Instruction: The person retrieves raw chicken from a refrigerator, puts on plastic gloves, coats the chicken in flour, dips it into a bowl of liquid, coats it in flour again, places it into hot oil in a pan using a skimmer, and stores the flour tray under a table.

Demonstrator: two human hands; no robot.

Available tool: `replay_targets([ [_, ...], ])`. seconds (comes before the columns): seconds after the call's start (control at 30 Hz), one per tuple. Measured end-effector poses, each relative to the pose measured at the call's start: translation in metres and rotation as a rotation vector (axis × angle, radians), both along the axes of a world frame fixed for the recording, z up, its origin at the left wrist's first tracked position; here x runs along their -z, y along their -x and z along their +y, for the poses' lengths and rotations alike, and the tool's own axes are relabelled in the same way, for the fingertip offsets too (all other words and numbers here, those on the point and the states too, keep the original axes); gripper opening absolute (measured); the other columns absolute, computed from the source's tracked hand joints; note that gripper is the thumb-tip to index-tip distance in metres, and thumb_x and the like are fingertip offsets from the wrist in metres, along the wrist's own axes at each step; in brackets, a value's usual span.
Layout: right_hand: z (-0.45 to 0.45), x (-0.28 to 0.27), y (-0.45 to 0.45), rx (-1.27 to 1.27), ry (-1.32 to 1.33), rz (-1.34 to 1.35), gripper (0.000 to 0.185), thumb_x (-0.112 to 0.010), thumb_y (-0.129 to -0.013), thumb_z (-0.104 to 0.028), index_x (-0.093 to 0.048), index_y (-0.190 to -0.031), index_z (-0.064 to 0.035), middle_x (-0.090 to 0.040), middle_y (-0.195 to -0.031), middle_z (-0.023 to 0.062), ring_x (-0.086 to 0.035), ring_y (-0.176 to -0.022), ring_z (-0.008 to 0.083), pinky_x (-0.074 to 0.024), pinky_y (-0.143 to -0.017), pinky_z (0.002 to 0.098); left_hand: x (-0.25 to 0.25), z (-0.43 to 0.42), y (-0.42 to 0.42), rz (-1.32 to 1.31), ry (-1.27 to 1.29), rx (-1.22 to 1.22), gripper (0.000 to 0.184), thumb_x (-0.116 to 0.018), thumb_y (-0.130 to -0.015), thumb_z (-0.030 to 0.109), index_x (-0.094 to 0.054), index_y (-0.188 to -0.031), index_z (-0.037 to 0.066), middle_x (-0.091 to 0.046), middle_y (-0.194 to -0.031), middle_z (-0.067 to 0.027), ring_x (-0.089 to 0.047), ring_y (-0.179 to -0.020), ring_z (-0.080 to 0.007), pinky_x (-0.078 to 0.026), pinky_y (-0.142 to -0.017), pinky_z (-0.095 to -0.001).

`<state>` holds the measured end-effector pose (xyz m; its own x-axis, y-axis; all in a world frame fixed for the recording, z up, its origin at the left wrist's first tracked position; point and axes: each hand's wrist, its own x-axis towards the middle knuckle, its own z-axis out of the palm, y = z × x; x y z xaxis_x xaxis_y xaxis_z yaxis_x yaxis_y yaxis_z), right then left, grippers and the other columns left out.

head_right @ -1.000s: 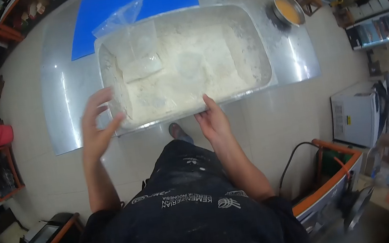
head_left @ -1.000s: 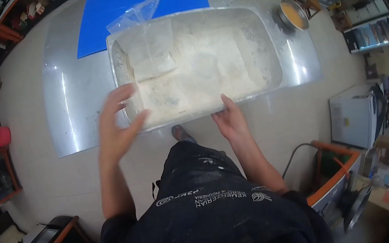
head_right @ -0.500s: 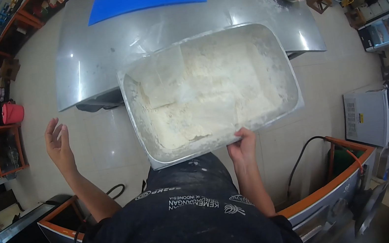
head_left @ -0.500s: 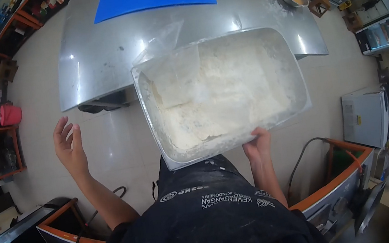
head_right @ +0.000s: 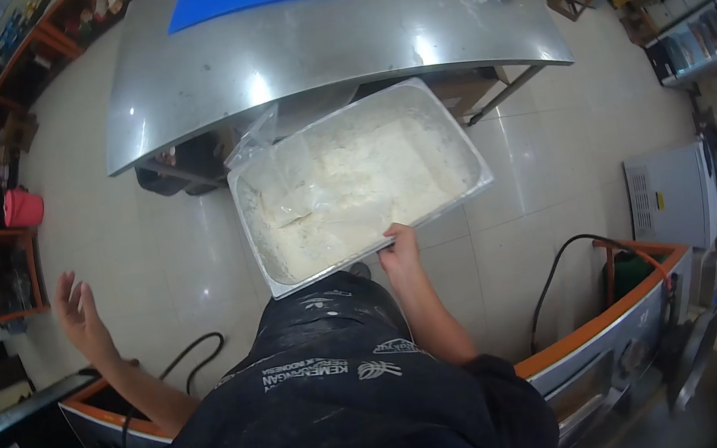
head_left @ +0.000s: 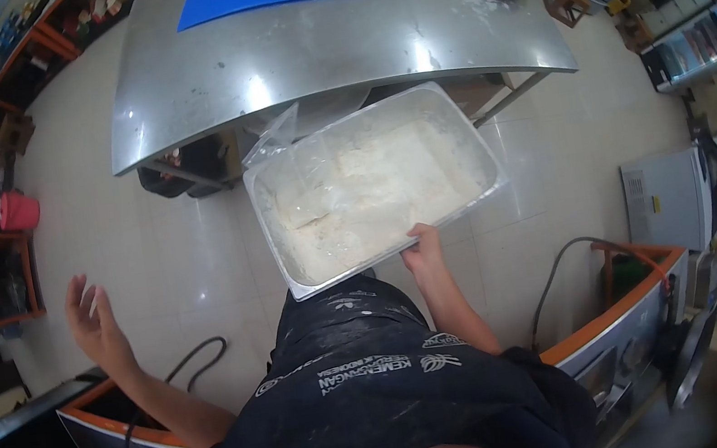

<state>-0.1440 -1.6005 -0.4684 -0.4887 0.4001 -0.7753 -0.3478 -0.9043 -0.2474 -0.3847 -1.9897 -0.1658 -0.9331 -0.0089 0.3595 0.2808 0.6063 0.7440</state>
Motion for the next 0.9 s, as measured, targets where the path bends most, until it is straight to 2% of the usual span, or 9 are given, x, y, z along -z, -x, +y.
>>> replay_targets([
  [0.13, -0.008, 0.054, 0.051, 0.076, 0.012, 0.013, 0.042, -0.048, -0.059, 0.006, -0.047, -0.101, 0.0078, -0.053, -0.102, 0.0186, -0.056, -0.097, 0.0371, -0.0469, -0.094, 0.0487, -0.025, -0.028, 0.008, 0.058, -0.01, 0.039, 0.04, -0.058, -0.094, 0.01, -0.049, -0.132, 0.002, -0.054, -0.128, -0.0137, -0.054, -0.113, -0.021, -0.045, -0.094, -0.034],
  [0.23, -0.01, 0.062, 0.099, 0.099, 0.003, 0.009, 0.049, -0.047, -0.06, 0.003, -0.047, -0.109, 0.0122, -0.054, -0.109, 0.022, -0.056, -0.105, 0.0385, -0.045, -0.099, 0.0478, -0.033, -0.048, 0.029, 0.065, -0.009, 0.052, 0.042, -0.058, -0.094, 0.011, -0.047, -0.134, 0.002, -0.054, -0.128, -0.0133, -0.053, -0.113, -0.0205, -0.042, -0.097, -0.0337],
  [0.37, -0.003, 0.07, 0.18, 0.154, 0.048, 0.065, 0.042, -0.05, -0.057, 0.008, -0.046, -0.098, 0.0081, -0.05, -0.102, 0.0188, -0.055, -0.095, 0.0374, -0.0482, -0.092, 0.047, -0.028, -0.071, 0.085, 0.028, -0.005, 0.047, 0.043, -0.058, -0.095, 0.014, -0.046, -0.135, 0.002, -0.054, -0.129, -0.0134, -0.052, -0.113, -0.0204, -0.04, -0.099, -0.0339],
  [0.43, 0.006, 0.096, 0.228, 0.161, 0.028, 0.054, 0.043, -0.053, -0.061, 0.005, -0.046, -0.103, 0.0071, -0.052, -0.103, 0.018, -0.056, -0.097, 0.0357, -0.049, -0.092, 0.0455, -0.02, -0.064, 0.126, -0.006, -0.054, 0.12, 0.043, -0.058, -0.095, 0.015, -0.046, -0.135, 0.002, -0.054, -0.128, -0.0137, -0.052, -0.113, -0.0206, -0.04, -0.098, -0.034],
  [0.53, 0.015, 0.117, 0.273, 0.123, -0.068, 0.067, 0.045, -0.059, -0.072, 0.0, -0.048, -0.115, 0.006, -0.056, -0.108, 0.0201, -0.057, -0.107, 0.0352, -0.048, -0.098, 0.0448, -0.017, -0.024, 0.18, -0.038, -0.036, 0.265, 0.043, -0.057, -0.095, 0.014, -0.046, -0.135, 0.001, -0.054, -0.128, -0.014, -0.052, -0.112, -0.0211, -0.041, -0.098, -0.0343],
  [0.67, 0.043, 0.086, 0.31, 0.02, -0.246, -0.034, 0.037, -0.064, -0.083, -0.012, -0.052, -0.114, 0.0051, -0.059, -0.109, 0.0214, -0.062, -0.1, 0.033, -0.0538, -0.087, 0.0436, -0.001, 0.087, 0.269, -0.053, -0.035, 0.685, 0.041, -0.055, -0.095, 0.012, -0.046, -0.134, 0.0, -0.055, -0.126, -0.0139, -0.053, -0.109, -0.0213, -0.043, -0.095, -0.0341],
  [0.73, 0.048, 0.079, 0.295, -0.057, -0.31, 0.086, 0.039, -0.063, -0.085, -0.018, -0.056, -0.117, 0.0021, -0.061, -0.109, 0.017, -0.061, -0.101, 0.0278, -0.0543, -0.084, 0.0397, 0.004, 0.155, 0.293, -0.062, 0.054, 0.857, 0.04, -0.054, -0.096, 0.011, -0.046, -0.134, -0.001, -0.055, -0.126, -0.0143, -0.054, -0.108, -0.0213, -0.044, -0.094, -0.0339],
  [0.83, 0.021, -0.006, 0.223, -0.307, -0.686, -0.519, 0.051, -0.069, -0.076, -0.019, -0.058, -0.124, -0.0049, -0.063, -0.113, 0.0135, -0.062, -0.101, 0.0241, -0.0551, -0.074, 0.0379, 0.019, 0.262, 0.301, 0.005, 0.126, 1.184, 0.039, -0.053, -0.097, 0.011, -0.047, -0.134, 0.0, -0.055, -0.127, -0.0144, -0.055, -0.106, -0.022, -0.045, -0.09, -0.0333],
  [0.9, 0.005, 0.048, 0.167, -0.504, -0.982, -0.79, 0.053, -0.069, -0.074, -0.019, -0.058, -0.124, -0.0046, -0.062, -0.121, 0.014, -0.062, -0.104, 0.0239, -0.0546, -0.075, 0.0403, 0.031, 0.328, 0.281, 0.031, 0.15, 1.394, 0.039, -0.053, -0.097, 0.012, -0.047, -0.134, 0.001, -0.056, -0.127, -0.0134, -0.056, -0.105, -0.0224, -0.045, -0.09, -0.033],
])
